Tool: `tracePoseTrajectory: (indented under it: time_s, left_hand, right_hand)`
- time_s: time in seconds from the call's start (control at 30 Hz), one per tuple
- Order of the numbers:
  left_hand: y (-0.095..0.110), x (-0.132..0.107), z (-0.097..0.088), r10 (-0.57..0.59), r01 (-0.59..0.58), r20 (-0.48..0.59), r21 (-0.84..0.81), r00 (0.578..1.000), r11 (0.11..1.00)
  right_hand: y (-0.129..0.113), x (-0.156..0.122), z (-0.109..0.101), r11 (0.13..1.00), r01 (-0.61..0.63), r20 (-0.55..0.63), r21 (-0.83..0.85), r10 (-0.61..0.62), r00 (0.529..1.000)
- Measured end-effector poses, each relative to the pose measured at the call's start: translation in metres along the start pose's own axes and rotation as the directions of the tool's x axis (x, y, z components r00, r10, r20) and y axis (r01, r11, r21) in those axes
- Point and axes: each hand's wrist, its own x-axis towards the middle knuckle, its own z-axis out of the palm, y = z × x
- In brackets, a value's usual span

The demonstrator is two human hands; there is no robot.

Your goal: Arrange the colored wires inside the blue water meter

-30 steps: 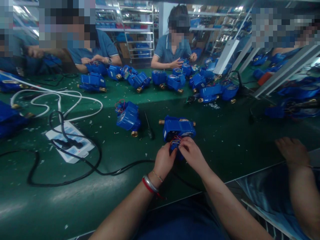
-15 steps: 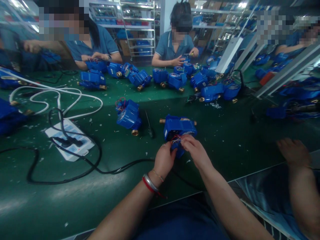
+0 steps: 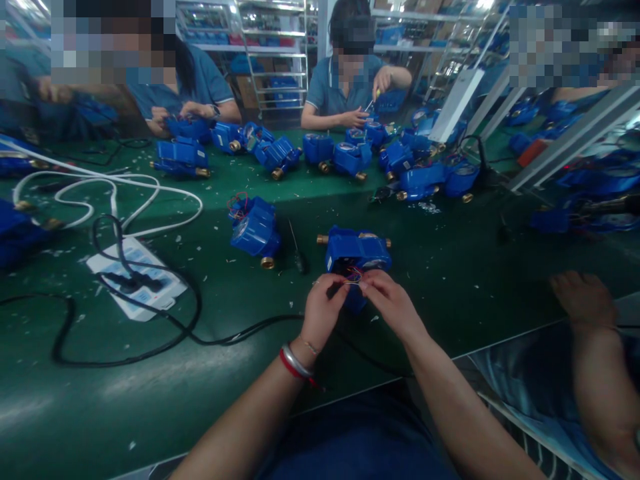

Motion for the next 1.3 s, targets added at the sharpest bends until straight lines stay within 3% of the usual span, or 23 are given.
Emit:
tracePoseTrajectory:
  time_s: [0.17, 0.33, 0.5, 0.7, 0.93, 1.13, 1.3]
  left_hand:
    - [-0.006, 0.003, -0.001, -0.021, 0.022, 0.031, -0.033, 0.999, 0.999]
    - [-0.008, 0.005, -0.002, -0.020, 0.028, 0.082, -0.096, 0.996, 0.995]
    - [-0.008, 0.006, -0.004, 0.002, 0.003, 0.105, -0.048, 0.994, 0.999]
    - [-0.005, 0.006, -0.004, 0.048, -0.049, 0.101, 0.013, 0.994, 0.999]
    - [-0.004, 0.004, -0.003, 0.056, -0.061, 0.093, 0.049, 0.994, 0.997]
    - [-0.003, 0.004, -0.002, 0.069, -0.075, 0.095, 0.067, 0.993, 0.995]
    - [-0.001, 0.004, 0.000, 0.073, -0.082, 0.112, 0.077, 0.991, 0.994]
  right_hand:
    - [0.002, -0.004, -0.001, 0.986, 0.090, -0.021, -0.144, -0.094, 0.995]
    - [0.007, -0.006, -0.005, 0.986, 0.083, -0.059, -0.147, -0.092, 0.994]
    - [0.012, -0.008, -0.008, 0.978, 0.118, -0.042, -0.175, -0.127, 0.991]
    - [0.000, -0.009, -0.001, 0.935, 0.214, -0.049, -0.283, -0.237, 0.970]
    - [-0.014, -0.003, 0.007, 0.899, 0.198, -0.024, -0.391, -0.225, 0.974]
    - [-0.012, -0.002, 0.009, 0.892, 0.246, 0.014, -0.380, -0.260, 0.966]
    - [-0.003, -0.003, 0.018, 0.924, 0.199, -0.076, -0.327, -0.236, 0.969]
